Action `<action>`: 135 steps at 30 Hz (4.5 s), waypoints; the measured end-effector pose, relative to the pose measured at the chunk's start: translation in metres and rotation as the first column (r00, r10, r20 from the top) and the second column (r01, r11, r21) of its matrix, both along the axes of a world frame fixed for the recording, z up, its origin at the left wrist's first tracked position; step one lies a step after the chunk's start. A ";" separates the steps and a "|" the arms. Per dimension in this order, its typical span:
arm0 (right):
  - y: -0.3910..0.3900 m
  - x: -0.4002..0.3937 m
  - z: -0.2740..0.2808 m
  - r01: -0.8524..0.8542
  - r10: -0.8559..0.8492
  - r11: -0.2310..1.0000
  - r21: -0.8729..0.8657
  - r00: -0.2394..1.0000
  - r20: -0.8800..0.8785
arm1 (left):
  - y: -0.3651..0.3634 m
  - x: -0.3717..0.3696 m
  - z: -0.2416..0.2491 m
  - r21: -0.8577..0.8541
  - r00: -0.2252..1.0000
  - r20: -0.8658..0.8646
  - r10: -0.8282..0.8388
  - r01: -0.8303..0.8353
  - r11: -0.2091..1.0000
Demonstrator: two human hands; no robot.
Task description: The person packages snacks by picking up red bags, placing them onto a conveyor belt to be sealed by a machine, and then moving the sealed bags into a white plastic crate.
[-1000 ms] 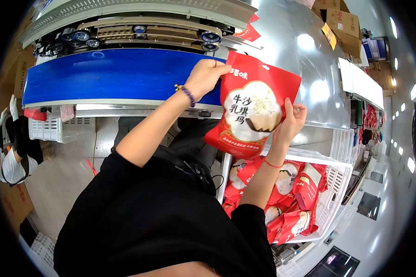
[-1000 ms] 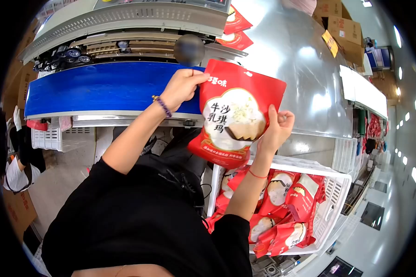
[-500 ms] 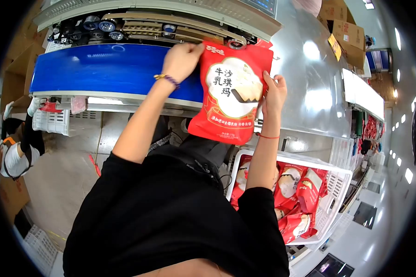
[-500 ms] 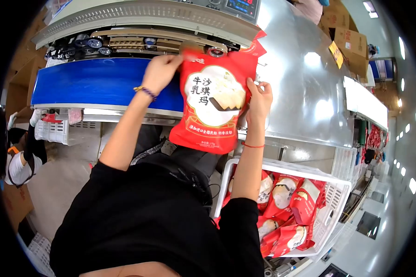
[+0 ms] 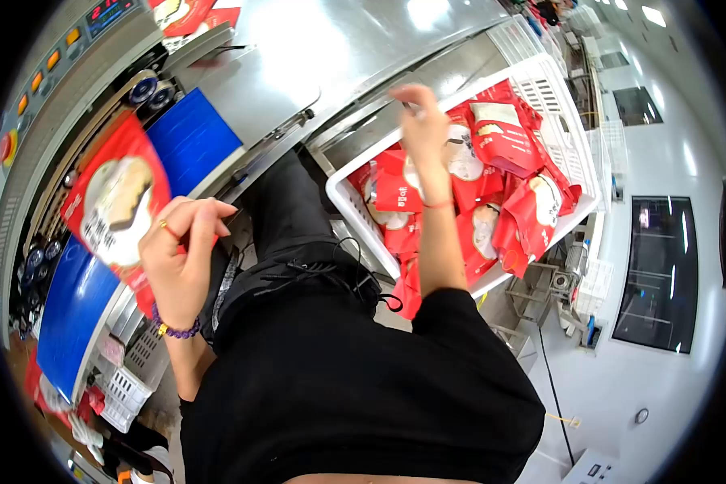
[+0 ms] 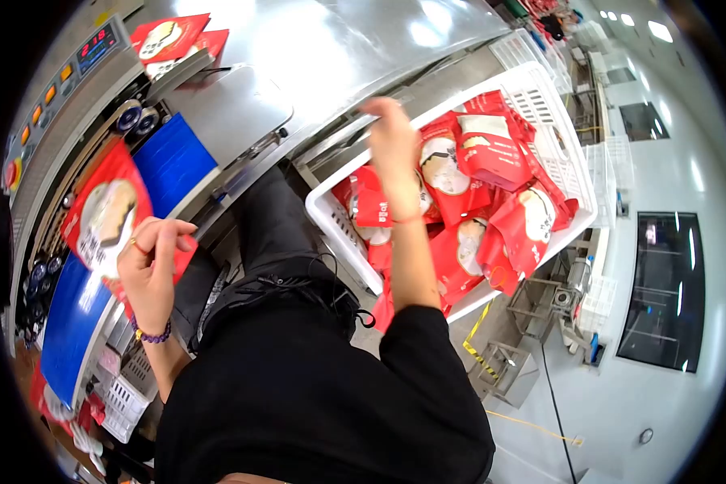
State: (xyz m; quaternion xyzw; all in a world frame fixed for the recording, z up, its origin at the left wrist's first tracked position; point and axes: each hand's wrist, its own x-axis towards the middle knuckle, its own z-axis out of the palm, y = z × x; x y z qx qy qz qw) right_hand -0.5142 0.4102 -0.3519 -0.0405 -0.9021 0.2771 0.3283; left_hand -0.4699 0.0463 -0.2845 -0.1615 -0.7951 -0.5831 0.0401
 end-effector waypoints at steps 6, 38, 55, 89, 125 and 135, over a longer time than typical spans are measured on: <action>0.160 0.116 -0.006 0.339 -0.660 0.559 0.757 0.735 0.159 | 0.046 -0.006 0.000 0.025 0.981 0.083 -0.173 0.171 0.985; -0.134 0.026 0.049 -0.210 0.742 0.476 -0.854 0.618 0.261 | -0.020 -0.006 -0.027 0.462 0.961 0.274 -0.049 -0.087 0.883; -0.097 -0.112 0.016 -0.316 0.467 0.752 -0.579 0.875 0.129 | 0.012 -0.133 -0.100 0.333 0.903 0.340 0.263 -0.377 0.864; 0.099 0.110 -0.035 0.487 -0.544 0.790 0.373 0.837 0.058 | 0.009 -0.013 -0.002 0.218 0.996 0.055 0.077 -0.087 0.972; -0.160 0.016 0.037 -0.262 0.659 0.498 -0.827 0.734 0.164 | -0.017 -0.018 -0.047 0.640 0.956 0.270 0.118 -0.270 0.719; -0.114 -0.067 -0.007 -0.223 0.473 0.683 -0.696 0.860 0.189 | -0.009 -0.095 -0.092 0.340 0.902 0.288 0.322 -0.411 0.846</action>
